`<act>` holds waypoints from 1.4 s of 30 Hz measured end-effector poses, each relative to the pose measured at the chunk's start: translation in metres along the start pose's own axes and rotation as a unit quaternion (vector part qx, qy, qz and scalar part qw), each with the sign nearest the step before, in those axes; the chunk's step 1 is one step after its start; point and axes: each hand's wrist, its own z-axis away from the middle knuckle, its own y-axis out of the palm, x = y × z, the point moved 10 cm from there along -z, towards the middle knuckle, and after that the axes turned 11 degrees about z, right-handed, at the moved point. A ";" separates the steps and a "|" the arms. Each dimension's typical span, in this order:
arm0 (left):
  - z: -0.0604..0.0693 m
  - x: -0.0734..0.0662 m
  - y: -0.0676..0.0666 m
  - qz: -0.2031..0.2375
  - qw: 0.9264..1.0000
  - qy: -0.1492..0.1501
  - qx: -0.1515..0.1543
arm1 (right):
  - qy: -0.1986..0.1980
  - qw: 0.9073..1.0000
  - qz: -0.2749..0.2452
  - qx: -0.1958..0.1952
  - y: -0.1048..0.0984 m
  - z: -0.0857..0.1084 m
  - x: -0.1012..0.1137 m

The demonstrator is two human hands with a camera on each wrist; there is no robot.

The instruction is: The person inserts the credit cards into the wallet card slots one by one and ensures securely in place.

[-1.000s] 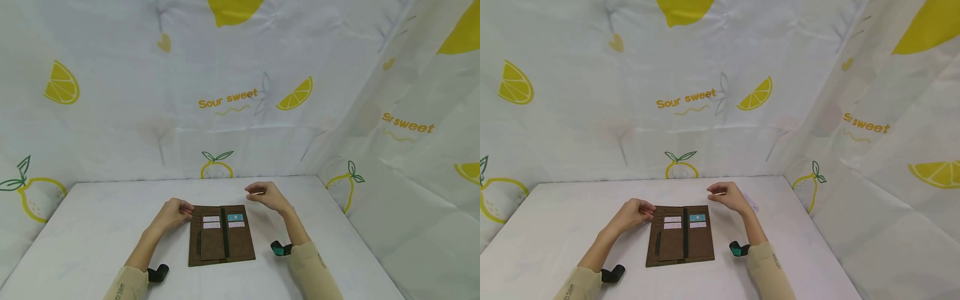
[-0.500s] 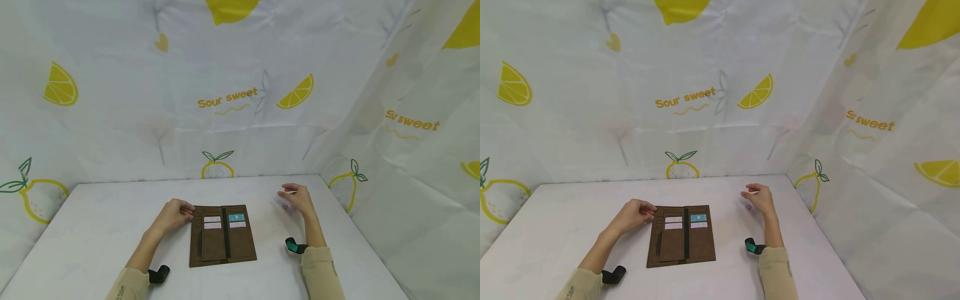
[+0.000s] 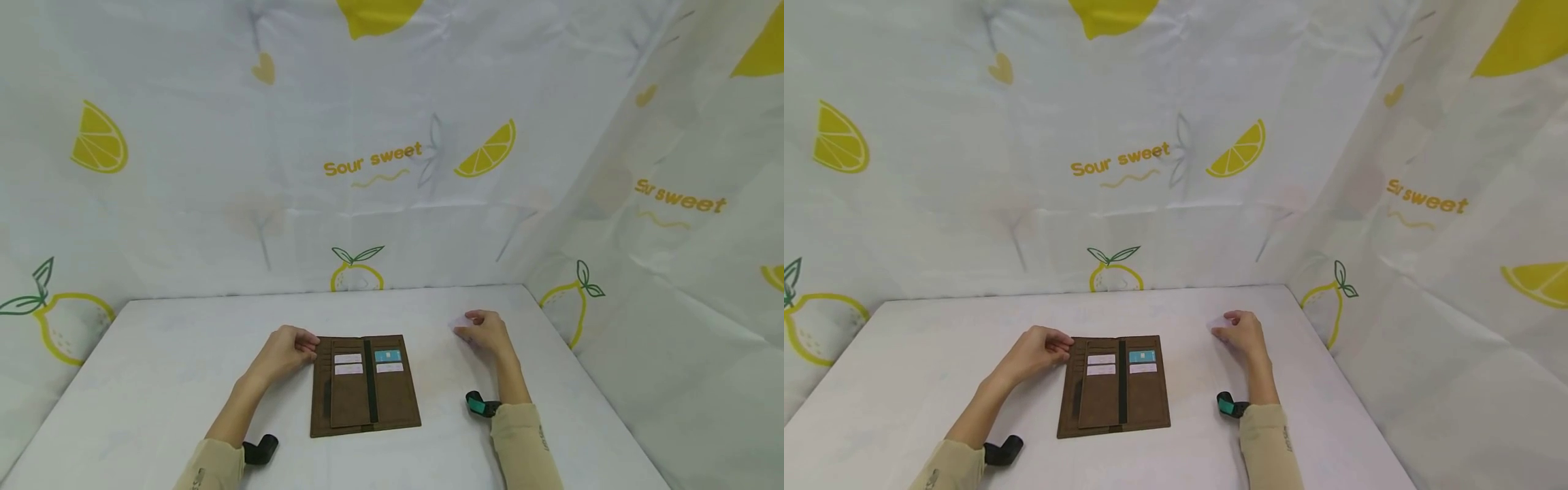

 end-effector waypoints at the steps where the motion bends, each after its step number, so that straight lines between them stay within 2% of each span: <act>1: 0.000 0.000 0.000 0.000 1.000 0.000 -0.001 | 0.000 1.000 0.001 -0.001 0.000 0.000 0.001; 19: 0.000 0.001 -0.001 -0.005 1.000 -0.008 -0.003 | 0.007 1.000 0.008 0.011 0.002 -0.004 0.003; 32: -0.001 0.002 0.000 -0.003 1.000 -0.010 -0.005 | -0.016 1.000 -0.019 -0.018 -0.010 -0.003 -0.001; 37: 0.000 0.003 0.001 -0.003 1.000 -0.010 -0.004 | -0.028 0.999 -0.012 -0.036 -0.015 -0.002 -0.005; 42: 0.000 0.003 0.000 -0.002 1.000 -0.014 -0.003 | -0.040 0.998 -0.031 -0.038 -0.018 -0.002 -0.004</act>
